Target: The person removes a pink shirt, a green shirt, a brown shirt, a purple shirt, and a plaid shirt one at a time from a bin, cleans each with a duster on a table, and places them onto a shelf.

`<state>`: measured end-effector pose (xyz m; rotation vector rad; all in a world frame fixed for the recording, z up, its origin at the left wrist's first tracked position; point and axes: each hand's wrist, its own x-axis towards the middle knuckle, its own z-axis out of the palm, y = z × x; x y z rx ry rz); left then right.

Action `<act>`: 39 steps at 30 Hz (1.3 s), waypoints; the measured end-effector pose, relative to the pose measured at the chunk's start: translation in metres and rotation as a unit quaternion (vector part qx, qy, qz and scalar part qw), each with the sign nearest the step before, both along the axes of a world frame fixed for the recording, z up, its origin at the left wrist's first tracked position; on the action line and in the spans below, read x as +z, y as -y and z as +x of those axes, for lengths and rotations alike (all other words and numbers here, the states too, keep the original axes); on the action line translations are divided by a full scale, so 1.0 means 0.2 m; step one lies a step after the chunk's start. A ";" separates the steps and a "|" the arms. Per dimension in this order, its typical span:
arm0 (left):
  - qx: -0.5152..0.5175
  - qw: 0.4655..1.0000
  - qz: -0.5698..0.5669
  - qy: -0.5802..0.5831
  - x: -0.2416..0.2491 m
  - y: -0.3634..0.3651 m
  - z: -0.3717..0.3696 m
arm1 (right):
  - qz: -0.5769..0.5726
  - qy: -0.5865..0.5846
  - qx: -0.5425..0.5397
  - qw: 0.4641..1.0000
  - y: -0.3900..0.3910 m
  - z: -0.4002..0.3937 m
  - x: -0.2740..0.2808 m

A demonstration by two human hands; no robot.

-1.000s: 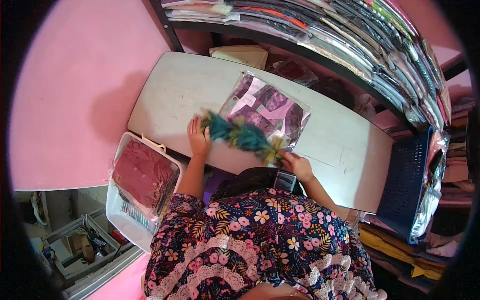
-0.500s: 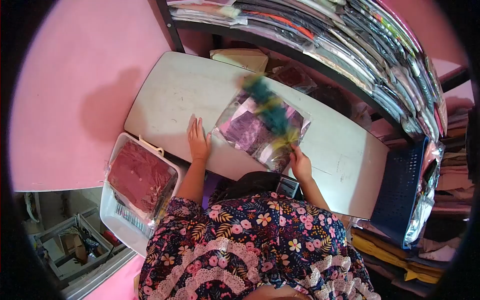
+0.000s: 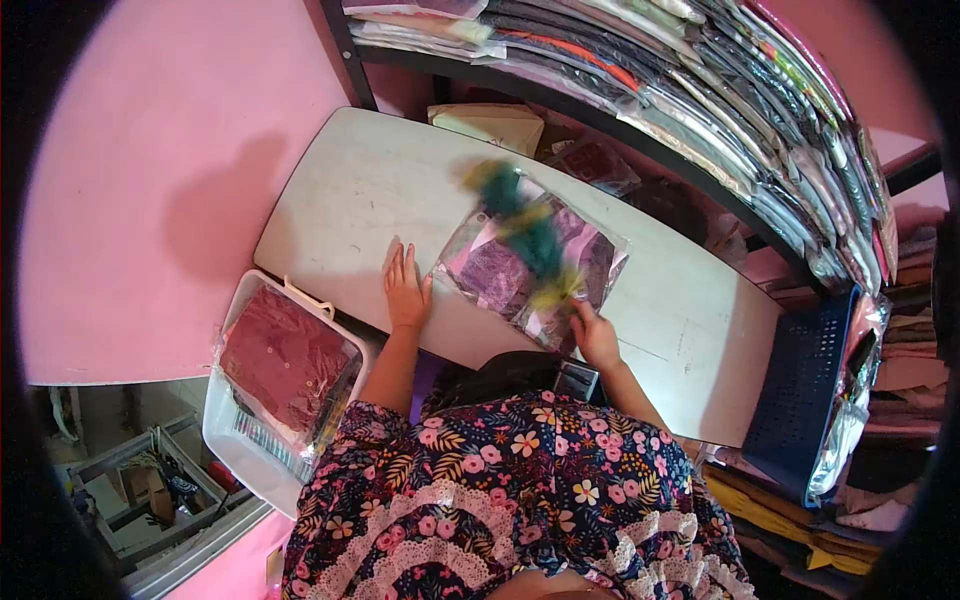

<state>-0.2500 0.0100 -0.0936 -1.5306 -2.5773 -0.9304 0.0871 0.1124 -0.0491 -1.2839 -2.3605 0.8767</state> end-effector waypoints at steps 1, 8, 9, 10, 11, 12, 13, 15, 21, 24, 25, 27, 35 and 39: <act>0.001 1.000 -0.003 -0.002 0.00 0.00 0.00 | 0.001 -0.001 -0.001 1.000 0.02 0.01 0.00; 0.001 1.000 -0.005 -0.007 0.01 0.01 0.02 | 0.017 0.080 -0.070 0.994 -0.06 -0.01 0.00; 0.002 1.000 -0.006 -0.014 0.01 0.01 0.02 | 0.016 0.079 -0.075 0.994 -0.06 0.00 -0.03; -0.002 1.000 -0.007 -0.018 0.02 0.01 0.03 | 0.013 0.050 -0.079 0.995 -0.07 0.00 -0.06; -0.008 1.000 -0.007 -0.021 0.03 0.00 0.03 | 0.011 0.021 -0.084 0.996 -0.07 0.01 -0.09; -0.020 0.999 0.008 -0.029 0.03 0.00 0.04 | 0.019 -0.008 -0.045 0.999 -0.04 0.02 -0.07; -0.033 0.998 0.025 -0.036 0.04 0.00 0.05 | 0.020 -0.010 -0.052 0.998 -0.01 0.05 -0.06; -0.065 0.996 -0.004 -0.063 0.05 0.00 0.07 | 0.040 -0.007 0.095 0.995 0.03 0.11 -0.06; -0.144 0.982 -0.051 -0.113 0.10 0.00 0.09 | 0.024 0.054 -0.177 0.983 -0.01 0.28 -0.10; -0.159 0.979 -0.053 -0.115 0.07 -0.01 0.08 | 0.025 0.032 -0.217 0.975 -0.01 0.33 -0.13; -0.155 0.979 -0.046 -0.121 0.06 -0.01 0.08 | 0.023 0.008 -0.154 0.988 0.03 0.33 -0.13; -0.158 0.978 -0.040 -0.128 0.05 0.00 0.05 | 0.058 -0.022 -0.032 0.998 0.12 0.33 -0.12; -0.159 0.976 -0.036 -0.141 0.05 -0.01 0.06 | 0.009 0.029 -0.254 0.967 0.13 0.48 -0.18; -0.155 0.976 -0.033 -0.149 0.04 -0.01 0.05 | 0.054 -0.076 -0.138 0.986 0.17 0.43 -0.16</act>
